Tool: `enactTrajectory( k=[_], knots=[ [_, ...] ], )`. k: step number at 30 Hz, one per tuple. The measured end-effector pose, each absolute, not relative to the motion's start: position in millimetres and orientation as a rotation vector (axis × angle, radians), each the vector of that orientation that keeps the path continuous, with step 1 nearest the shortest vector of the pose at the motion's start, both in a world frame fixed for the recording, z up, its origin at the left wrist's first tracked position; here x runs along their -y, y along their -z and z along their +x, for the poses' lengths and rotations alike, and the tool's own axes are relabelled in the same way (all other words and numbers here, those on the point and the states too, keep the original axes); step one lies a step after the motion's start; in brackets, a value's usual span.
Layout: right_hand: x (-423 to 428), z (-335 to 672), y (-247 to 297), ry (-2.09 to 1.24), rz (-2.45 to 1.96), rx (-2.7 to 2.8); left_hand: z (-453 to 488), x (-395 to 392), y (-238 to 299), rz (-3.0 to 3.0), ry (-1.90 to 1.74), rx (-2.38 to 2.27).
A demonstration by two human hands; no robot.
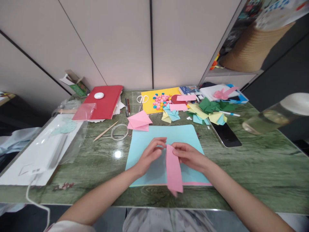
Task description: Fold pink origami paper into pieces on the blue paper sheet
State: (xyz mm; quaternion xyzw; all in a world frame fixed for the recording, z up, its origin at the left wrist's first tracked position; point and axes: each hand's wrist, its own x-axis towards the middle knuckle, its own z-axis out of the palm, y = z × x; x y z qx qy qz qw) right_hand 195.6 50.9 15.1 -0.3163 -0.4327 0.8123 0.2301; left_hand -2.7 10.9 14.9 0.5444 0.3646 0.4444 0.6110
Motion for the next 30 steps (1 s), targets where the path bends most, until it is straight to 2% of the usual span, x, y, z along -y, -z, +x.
enactTrajectory(
  k=[4,11,21,30],
  knots=[
    [-51,194,-12,-2.169,-0.885,1.329,-1,-17,-13,1.075,-0.883,-0.807],
    [-53,196,-20,-1.887,-0.979,1.558,-8,-23,-21,1.117,-0.76,-0.967],
    [-44,191,-24,-1.534,-1.014,1.862,-3,-13,-34,1.627,-0.594,-1.158],
    [-39,190,-27,-1.391,-1.132,1.988,-3,-13,-27,1.665,-0.613,-1.146]
  ],
)
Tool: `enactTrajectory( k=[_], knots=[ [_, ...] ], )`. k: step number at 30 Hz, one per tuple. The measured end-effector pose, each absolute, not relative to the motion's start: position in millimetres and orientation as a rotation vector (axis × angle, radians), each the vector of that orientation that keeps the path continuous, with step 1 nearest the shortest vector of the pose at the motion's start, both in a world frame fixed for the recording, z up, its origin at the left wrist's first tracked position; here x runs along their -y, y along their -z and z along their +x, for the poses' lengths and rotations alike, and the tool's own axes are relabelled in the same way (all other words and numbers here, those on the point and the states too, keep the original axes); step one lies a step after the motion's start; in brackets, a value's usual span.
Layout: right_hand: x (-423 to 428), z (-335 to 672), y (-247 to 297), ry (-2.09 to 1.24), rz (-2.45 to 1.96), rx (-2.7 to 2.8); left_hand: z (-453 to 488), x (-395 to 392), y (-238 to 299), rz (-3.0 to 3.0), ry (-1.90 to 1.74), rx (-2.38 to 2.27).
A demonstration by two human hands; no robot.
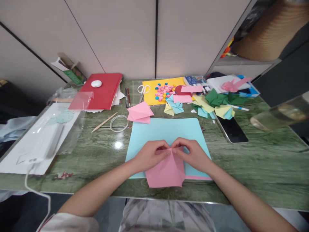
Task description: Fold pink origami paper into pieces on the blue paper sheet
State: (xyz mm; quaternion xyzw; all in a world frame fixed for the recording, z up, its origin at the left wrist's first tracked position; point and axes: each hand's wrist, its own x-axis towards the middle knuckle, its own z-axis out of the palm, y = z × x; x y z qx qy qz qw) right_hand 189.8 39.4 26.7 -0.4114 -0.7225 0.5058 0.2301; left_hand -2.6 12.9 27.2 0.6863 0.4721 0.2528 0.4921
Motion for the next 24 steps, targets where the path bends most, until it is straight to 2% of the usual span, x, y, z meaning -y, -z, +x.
enactTrajectory(
  k=[9,24],
  knots=[
    [-37.4,189.9,-26.6,-1.352,-1.131,2.045,-1.7,-13.0,-28.2,1.671,-0.633,-1.128],
    [-38.1,189.5,-21.1,-1.523,-1.037,1.868,-0.1,-9.8,-31.2,1.602,-0.739,-1.109]
  ],
)
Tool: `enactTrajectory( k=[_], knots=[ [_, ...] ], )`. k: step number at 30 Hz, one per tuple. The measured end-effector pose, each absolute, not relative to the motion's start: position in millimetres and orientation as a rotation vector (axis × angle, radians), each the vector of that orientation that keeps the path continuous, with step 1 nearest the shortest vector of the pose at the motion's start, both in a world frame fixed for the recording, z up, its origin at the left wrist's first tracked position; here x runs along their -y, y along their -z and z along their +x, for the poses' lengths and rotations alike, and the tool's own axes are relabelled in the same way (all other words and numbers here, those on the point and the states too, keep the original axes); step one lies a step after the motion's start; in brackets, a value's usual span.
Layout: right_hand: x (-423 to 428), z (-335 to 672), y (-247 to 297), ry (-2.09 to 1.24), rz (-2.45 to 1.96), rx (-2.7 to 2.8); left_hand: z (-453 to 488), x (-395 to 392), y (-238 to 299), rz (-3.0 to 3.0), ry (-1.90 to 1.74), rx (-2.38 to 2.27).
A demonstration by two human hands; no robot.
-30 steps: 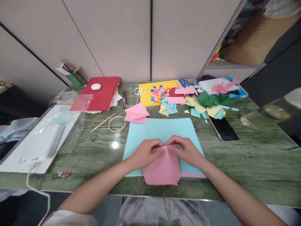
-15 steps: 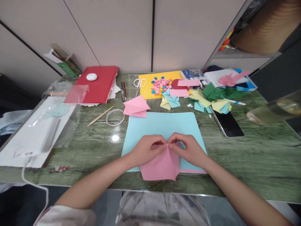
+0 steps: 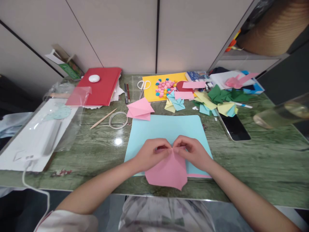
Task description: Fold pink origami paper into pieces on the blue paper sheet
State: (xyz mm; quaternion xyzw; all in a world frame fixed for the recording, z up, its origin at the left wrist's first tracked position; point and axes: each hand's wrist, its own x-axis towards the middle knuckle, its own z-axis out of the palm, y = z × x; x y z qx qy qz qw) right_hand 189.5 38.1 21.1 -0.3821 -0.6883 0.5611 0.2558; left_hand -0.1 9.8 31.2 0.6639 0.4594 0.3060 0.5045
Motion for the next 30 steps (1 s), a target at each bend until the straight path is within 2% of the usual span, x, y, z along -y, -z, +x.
enactTrajectory(
  k=[8,13,30],
  knots=[
    [-45,192,-20,-1.668,-1.039,1.796,-3,-14,-32,1.532,-0.673,-1.158],
    [-58,200,-20,-1.599,-1.185,1.718,-17,-28,-22,1.571,-0.522,-1.156],
    [-75,205,0,-1.567,-1.236,1.643,-28,-41,-7,1.622,-0.575,-1.275]
  ],
)
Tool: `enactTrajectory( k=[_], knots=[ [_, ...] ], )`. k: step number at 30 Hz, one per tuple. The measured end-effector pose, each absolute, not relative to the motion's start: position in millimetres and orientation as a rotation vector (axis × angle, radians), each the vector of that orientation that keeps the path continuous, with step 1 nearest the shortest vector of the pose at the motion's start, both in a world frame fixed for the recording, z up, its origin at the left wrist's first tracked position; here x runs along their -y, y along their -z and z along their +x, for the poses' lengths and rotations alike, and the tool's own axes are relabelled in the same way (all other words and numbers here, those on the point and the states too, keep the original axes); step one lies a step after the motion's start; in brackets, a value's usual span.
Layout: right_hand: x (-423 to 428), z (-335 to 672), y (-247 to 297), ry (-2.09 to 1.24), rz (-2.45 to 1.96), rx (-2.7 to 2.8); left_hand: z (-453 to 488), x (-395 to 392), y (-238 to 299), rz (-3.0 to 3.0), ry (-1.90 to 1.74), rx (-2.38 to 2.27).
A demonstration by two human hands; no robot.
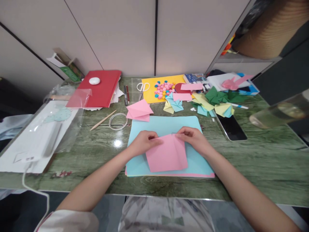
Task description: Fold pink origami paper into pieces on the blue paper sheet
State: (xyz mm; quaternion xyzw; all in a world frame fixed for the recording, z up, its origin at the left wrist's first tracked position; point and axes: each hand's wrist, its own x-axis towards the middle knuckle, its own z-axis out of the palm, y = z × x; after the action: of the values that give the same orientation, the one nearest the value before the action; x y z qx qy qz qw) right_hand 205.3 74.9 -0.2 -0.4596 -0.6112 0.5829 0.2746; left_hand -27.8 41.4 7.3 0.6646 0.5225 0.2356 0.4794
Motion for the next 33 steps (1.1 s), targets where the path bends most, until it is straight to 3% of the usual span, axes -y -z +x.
enactTrajectory(
  k=[12,20,33],
  knots=[
    [-79,214,-6,-1.731,-1.229,1.642,-28,-43,-9,1.501,-0.627,-1.292],
    [-84,221,-3,-1.648,-1.229,1.36,-34,-50,-8,1.36,-0.729,-1.298],
    [-87,224,-7,-1.541,-1.286,1.411,-37,-53,-3,1.309,-0.826,-1.331]
  ],
)
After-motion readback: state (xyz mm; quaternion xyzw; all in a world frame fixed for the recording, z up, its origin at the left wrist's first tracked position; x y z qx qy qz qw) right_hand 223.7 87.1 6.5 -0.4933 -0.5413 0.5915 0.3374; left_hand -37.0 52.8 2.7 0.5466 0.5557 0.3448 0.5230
